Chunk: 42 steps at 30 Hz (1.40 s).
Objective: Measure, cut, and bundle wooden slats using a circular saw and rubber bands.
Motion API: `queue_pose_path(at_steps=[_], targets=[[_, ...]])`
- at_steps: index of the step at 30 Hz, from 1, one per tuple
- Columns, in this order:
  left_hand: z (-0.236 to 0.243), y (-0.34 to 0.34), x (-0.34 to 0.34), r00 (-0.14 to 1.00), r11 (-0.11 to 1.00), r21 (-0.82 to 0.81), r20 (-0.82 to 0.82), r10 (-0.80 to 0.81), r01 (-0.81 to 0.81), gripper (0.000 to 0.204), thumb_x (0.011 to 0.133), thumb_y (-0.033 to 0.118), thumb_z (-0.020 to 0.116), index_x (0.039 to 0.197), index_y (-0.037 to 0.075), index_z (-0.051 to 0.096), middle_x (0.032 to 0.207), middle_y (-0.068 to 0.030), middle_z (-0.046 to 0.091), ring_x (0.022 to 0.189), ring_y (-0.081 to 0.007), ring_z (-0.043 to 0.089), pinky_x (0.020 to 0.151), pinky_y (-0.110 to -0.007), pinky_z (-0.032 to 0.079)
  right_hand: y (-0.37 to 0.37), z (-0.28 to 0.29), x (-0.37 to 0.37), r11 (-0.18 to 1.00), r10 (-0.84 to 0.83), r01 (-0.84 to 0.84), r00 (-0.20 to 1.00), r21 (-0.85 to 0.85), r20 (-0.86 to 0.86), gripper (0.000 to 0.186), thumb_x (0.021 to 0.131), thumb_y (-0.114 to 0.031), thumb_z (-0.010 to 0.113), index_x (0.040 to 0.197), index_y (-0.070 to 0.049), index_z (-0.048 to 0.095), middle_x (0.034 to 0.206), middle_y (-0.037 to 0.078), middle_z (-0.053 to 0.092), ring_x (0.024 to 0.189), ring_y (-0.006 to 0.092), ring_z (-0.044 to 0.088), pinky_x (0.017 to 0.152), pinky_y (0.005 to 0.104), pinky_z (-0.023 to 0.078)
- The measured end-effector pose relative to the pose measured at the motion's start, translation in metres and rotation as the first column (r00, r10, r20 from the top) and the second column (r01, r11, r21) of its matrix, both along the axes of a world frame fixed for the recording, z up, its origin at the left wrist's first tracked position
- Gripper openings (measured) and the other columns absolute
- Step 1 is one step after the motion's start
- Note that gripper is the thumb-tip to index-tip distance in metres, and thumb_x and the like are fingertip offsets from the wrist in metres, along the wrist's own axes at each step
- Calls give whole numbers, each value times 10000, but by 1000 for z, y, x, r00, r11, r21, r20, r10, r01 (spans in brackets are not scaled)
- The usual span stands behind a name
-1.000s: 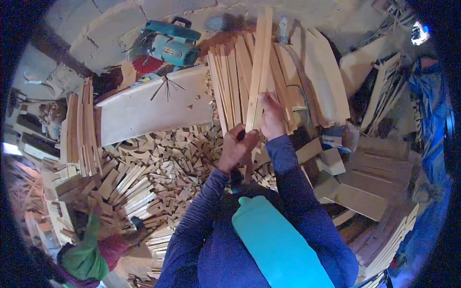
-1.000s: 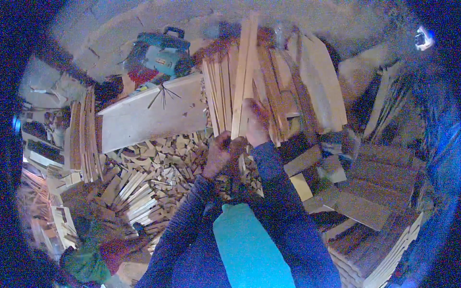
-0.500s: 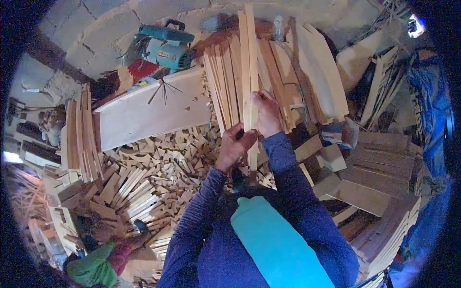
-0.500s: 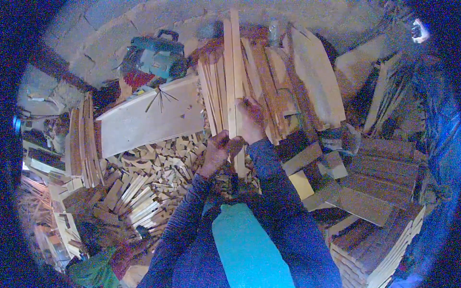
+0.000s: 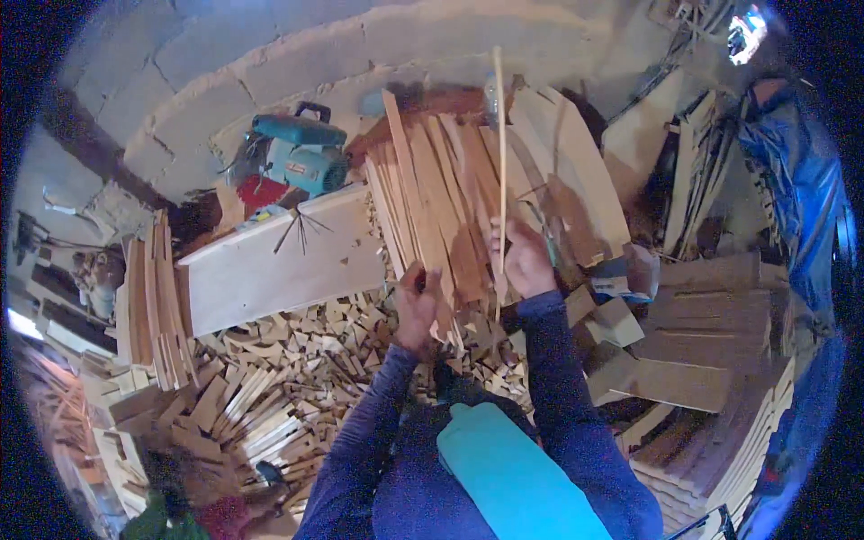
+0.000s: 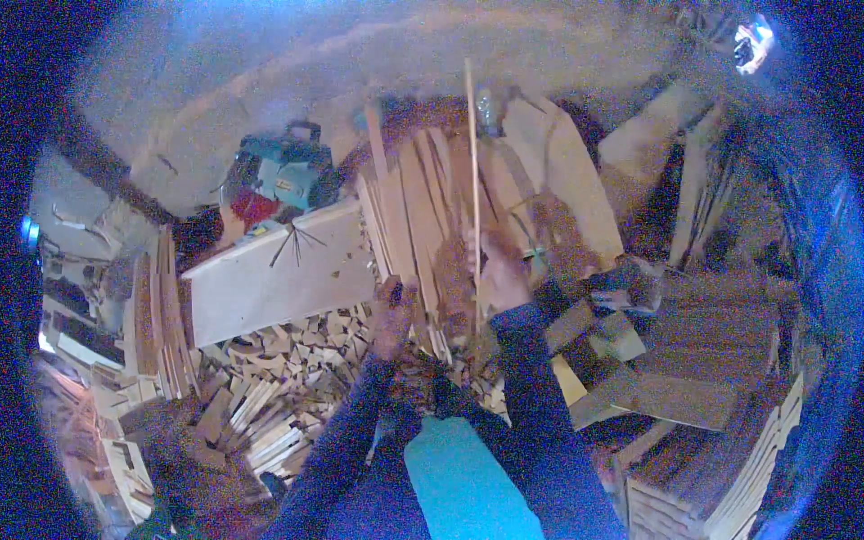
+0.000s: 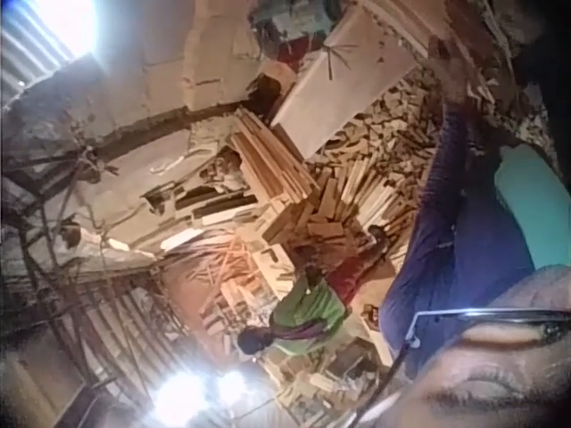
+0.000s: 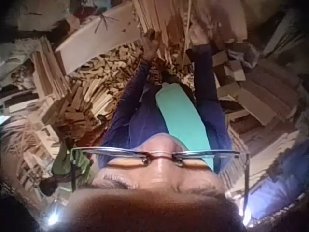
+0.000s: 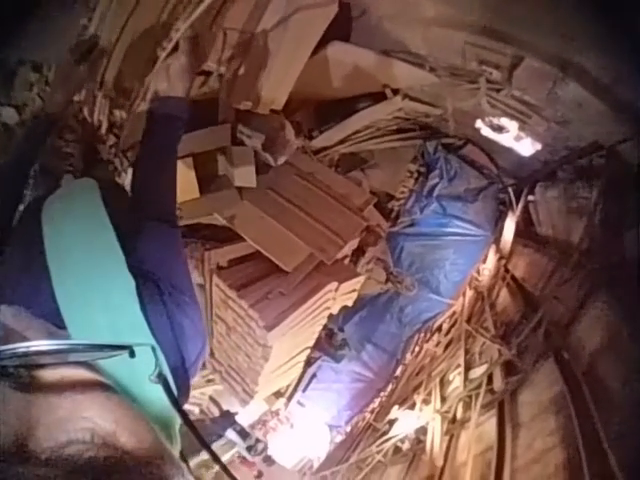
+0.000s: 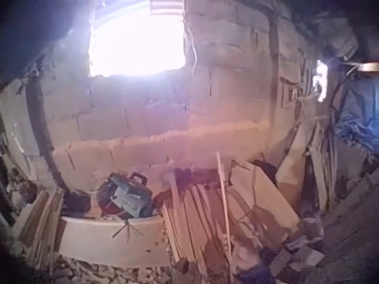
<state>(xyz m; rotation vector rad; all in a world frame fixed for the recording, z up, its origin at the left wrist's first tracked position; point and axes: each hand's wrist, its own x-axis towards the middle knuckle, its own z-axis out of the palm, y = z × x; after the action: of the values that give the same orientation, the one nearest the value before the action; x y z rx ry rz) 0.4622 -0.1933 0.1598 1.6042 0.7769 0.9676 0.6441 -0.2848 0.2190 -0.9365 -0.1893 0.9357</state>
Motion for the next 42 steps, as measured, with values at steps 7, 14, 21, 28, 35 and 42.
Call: queue_pose_path(at_steps=[7, 14, 21, 28, 35, 42], targets=[[57, -41, 24, 950, 906, -318, 224, -215, 280, 169, 924, 168, 636, 842, 25, 598, 631, 26, 500, 532, -52, 444, 451, -247, 345, 7, -9, -13, 990, -102, 98, 994, 102, 41, 120, 909, -176, 661, 960, -71, 638, 883, 24, 664, 797, 160, 647, 693, 329, 540], [33, -36, 13, 952, 903, -303, 63, -301, 306, 164, 942, 162, 606, 878, 11, 622, 597, 33, 530, 488, -38, 470, 435, -227, 356, 14, -6, -25, 974, -210, 206, 977, 98, 30, 133, 891, -169, 689, 947, -69, 622, 872, 19, 650, 770, 142, 632, 690, 316, 539], [35, -36, 11, 951, 887, -344, 133, -280, 309, 172, 905, 198, 675, 859, 43, 616, 640, 7, 567, 540, -62, 497, 464, -239, 399, 23, -27, -28, 957, -289, 282, 951, 72, 114, 152, 891, -147, 692, 961, -44, 604, 920, 31, 639, 817, 129, 612, 760, 286, 509], [15, -35, 19, 954, 916, -274, 17, -299, 292, 235, 887, 188, 656, 762, 11, 568, 577, -8, 541, 523, -62, 462, 467, -270, 370, 28, -40, -31, 975, -223, 221, 949, 31, 221, 203, 896, -197, 694, 982, -33, 611, 940, 19, 642, 847, 111, 607, 759, 263, 488], [-22, -44, 43, 932, 800, -513, 329, -152, 312, 220, 888, 199, 638, 803, 3, 589, 609, -25, 501, 543, -81, 443, 475, -295, 367, -2, -43, 1, 867, -153, 486, 471, -111, 869, 215, 925, -231, 655, 1004, -35, 615, 850, -2, 632, 780, 99, 604, 711, 252, 493], [-59, 42, 24, 998, 999, 29, 65, 22, -24, 112, 857, 123, 619, 833, 14, 622, 634, -75, 565, 570, -195, 562, 526, -329, 431, -102, -10, 47, 773, -359, 633, 496, -46, 791, 202, 921, -186, 656, 1066, -52, 609, 802, 10, 600, 610, 104, 560, 509, 220, 465]])
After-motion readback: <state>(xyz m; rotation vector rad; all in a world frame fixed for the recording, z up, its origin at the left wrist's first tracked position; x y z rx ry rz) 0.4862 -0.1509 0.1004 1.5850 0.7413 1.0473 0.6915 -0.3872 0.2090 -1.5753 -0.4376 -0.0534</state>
